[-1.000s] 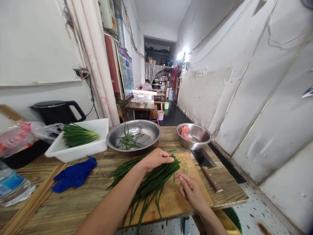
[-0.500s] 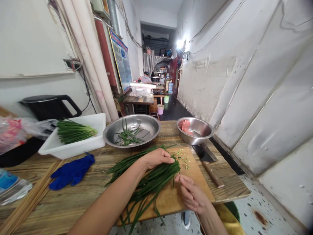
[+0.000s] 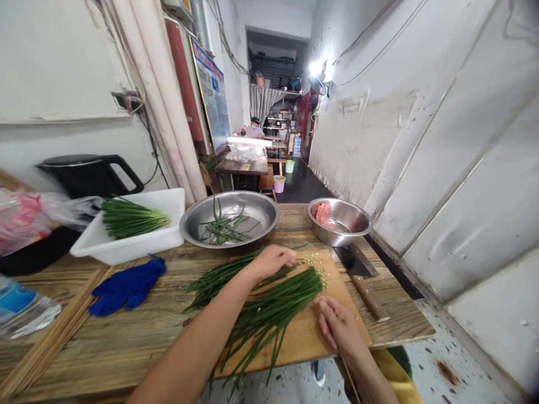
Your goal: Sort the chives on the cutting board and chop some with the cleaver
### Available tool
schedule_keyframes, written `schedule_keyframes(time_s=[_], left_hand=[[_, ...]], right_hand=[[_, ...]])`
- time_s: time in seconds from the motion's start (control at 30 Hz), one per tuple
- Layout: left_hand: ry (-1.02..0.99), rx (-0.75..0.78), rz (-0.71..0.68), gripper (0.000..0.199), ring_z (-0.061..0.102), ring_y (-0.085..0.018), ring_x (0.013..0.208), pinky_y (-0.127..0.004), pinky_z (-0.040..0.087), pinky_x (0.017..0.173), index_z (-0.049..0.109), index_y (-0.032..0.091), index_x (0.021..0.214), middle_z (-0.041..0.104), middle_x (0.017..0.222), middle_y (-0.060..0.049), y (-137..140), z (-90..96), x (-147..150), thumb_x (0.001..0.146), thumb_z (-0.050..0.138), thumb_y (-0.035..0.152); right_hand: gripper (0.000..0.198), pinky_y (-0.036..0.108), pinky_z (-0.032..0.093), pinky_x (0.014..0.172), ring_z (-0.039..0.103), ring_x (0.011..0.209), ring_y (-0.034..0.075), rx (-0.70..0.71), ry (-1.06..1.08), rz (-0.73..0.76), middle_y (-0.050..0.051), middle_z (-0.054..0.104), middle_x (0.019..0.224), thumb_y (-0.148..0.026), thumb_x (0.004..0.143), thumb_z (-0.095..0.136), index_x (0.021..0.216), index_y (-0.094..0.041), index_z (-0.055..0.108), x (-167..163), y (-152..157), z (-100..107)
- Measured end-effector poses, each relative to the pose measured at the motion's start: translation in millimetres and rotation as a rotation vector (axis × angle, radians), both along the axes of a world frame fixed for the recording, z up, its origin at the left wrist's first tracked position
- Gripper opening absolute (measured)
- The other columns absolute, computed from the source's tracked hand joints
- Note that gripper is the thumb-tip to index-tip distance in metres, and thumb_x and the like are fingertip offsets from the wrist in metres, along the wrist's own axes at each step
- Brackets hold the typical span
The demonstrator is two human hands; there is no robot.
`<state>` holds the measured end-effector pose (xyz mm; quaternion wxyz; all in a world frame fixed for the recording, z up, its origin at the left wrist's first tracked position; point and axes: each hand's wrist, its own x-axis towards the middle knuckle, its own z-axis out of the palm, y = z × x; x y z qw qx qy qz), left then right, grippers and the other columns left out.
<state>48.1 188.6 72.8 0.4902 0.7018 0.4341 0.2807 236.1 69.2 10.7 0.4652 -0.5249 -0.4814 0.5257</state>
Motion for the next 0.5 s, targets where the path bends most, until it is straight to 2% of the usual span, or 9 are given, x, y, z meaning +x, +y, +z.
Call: schedule_keyframes(time_s=[0.1, 0.2, 0.27, 0.37, 0.5], left_hand=[[0.215, 0.259, 0.120, 0.025, 0.060, -0.018, 0.076, -0.025, 0.041, 0.071, 0.070, 0.015, 0.079, 0.070, 0.078, -0.005, 6, -6.0, -4, 0.074, 0.053, 0.032], [0.480, 0.403, 0.085, 0.017, 0.059, -0.018, 0.078, -0.026, 0.039, 0.072, 0.070, 0.018, 0.070, 0.068, 0.074, -0.005, 1, -18.8, 2, 0.072, 0.054, 0.023], [0.646, 0.489, 0.090, 0.016, 0.058, -0.020, 0.081, -0.029, 0.037, 0.073, 0.069, 0.018, 0.065, 0.067, 0.074, -0.006, -5, -27.0, 9, 0.072, 0.055, 0.020], [0.771, 0.547, 0.150, 0.017, 0.057, -0.023, 0.085, -0.033, 0.035, 0.074, 0.068, 0.018, 0.065, 0.065, 0.077, -0.007, -11, -34.7, 17, 0.075, 0.055, 0.022], [0.784, 0.525, 0.181, 0.016, 0.055, -0.022, 0.088, -0.034, 0.033, 0.076, 0.068, 0.019, 0.071, 0.064, 0.081, -0.007, -13, -37.4, 19, 0.078, 0.055, 0.026]], right_hand=[[0.046, 0.015, 0.016, 0.027, 0.023, 0.026, 0.004, -0.016, 0.000, -0.061, -0.010, 0.041, 0.040, -0.060, 0.077, 0.049, 0.089, -0.015, 0.055, 4, -5, -9], [0.042, 0.017, 0.023, 0.031, 0.031, 0.032, 0.007, 0.081, -0.102, -0.155, -0.008, 0.040, 0.041, -0.058, 0.076, 0.052, 0.081, -0.016, 0.058, 2, -6, -14], [0.039, 0.019, 0.029, 0.035, 0.037, 0.037, 0.009, 0.138, -0.186, -0.158, -0.006, 0.043, 0.043, -0.056, 0.077, 0.053, 0.075, -0.017, 0.059, 0, -5, -13], [0.039, 0.020, 0.033, 0.039, 0.040, 0.039, 0.011, 0.149, -0.247, -0.078, -0.004, 0.043, 0.042, -0.055, 0.079, 0.049, 0.071, -0.018, 0.060, -1, -4, -8], [0.044, 0.020, 0.032, 0.038, 0.038, 0.037, 0.010, 0.132, -0.249, -0.020, -0.005, 0.041, 0.040, -0.057, 0.080, 0.046, 0.072, -0.017, 0.060, -2, -2, -3]])
